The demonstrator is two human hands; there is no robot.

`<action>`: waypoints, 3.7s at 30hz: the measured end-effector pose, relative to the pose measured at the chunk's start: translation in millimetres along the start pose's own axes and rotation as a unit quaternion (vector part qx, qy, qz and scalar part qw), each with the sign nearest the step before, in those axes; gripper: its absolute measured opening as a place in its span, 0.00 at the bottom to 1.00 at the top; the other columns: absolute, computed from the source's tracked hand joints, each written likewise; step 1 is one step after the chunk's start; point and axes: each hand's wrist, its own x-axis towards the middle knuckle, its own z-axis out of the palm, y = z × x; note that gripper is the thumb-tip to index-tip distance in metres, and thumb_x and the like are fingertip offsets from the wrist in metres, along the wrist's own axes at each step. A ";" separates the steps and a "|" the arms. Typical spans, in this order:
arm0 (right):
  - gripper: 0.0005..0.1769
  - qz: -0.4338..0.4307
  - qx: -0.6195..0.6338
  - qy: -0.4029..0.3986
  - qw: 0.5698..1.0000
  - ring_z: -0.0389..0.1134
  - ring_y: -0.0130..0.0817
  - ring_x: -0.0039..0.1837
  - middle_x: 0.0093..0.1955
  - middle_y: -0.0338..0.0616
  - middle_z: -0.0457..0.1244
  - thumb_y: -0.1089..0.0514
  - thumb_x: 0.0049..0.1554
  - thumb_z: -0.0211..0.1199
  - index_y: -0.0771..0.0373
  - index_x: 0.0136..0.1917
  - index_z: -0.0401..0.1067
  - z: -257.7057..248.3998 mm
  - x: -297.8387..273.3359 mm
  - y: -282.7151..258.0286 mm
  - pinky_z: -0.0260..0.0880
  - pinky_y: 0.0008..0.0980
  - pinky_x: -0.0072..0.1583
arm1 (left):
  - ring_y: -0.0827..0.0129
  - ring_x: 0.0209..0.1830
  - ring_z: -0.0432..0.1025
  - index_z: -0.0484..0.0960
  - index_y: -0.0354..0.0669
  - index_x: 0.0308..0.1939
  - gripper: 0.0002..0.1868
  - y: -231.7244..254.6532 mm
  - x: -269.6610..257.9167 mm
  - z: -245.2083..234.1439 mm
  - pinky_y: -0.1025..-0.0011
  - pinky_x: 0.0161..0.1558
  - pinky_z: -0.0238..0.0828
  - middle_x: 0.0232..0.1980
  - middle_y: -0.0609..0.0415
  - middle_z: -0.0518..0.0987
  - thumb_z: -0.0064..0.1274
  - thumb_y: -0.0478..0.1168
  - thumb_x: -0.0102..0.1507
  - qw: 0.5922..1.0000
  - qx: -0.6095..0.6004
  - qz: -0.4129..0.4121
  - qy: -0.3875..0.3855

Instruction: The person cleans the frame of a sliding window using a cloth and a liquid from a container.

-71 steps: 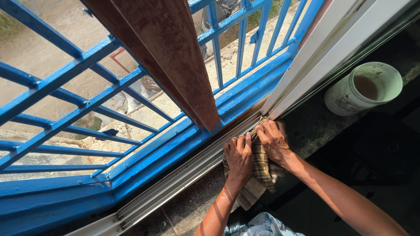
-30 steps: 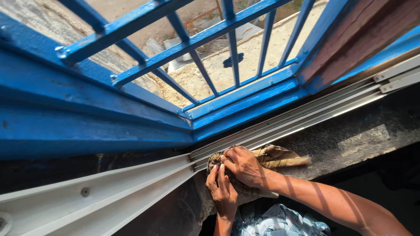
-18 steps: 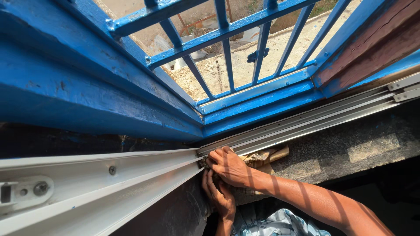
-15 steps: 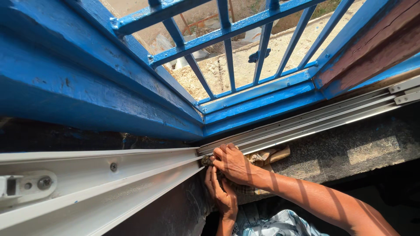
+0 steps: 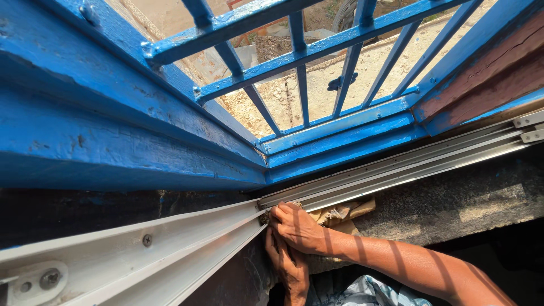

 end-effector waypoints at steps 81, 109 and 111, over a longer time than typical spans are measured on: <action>0.20 -0.037 -0.046 -0.046 0.997 0.62 0.43 0.58 0.53 0.44 0.62 0.52 0.49 0.68 0.55 0.55 0.75 -25.1 -4.9 19.3 0.60 0.45 0.57 | 0.39 0.71 0.64 0.53 0.27 0.77 0.37 0.8 12.5 -8.2 0.53 0.70 0.64 0.72 0.28 0.64 0.39 0.20 0.62 0.993 0.063 0.103 0.008; 0.28 0.023 -0.082 0.095 0.992 0.65 0.34 0.60 0.57 0.35 0.68 0.63 0.44 0.68 0.57 0.60 0.74 -87.2 -100.3 57.4 0.60 0.41 0.62 | 0.48 0.38 0.81 0.70 0.38 0.62 0.24 58.6 43.5 26.0 0.59 0.38 0.79 0.65 0.43 0.68 0.49 0.28 0.60 0.948 0.256 -0.047 -0.184; 0.28 0.039 -0.085 0.111 0.989 0.65 0.33 0.60 0.57 0.34 0.68 0.62 0.42 0.69 0.56 0.59 0.74 -109.6 -131.5 75.1 0.60 0.41 0.64 | 0.47 0.38 0.80 0.71 0.36 0.61 0.25 74.4 35.1 58.5 0.59 0.35 0.79 0.63 0.43 0.69 0.50 0.27 0.58 0.956 0.233 0.008 -0.179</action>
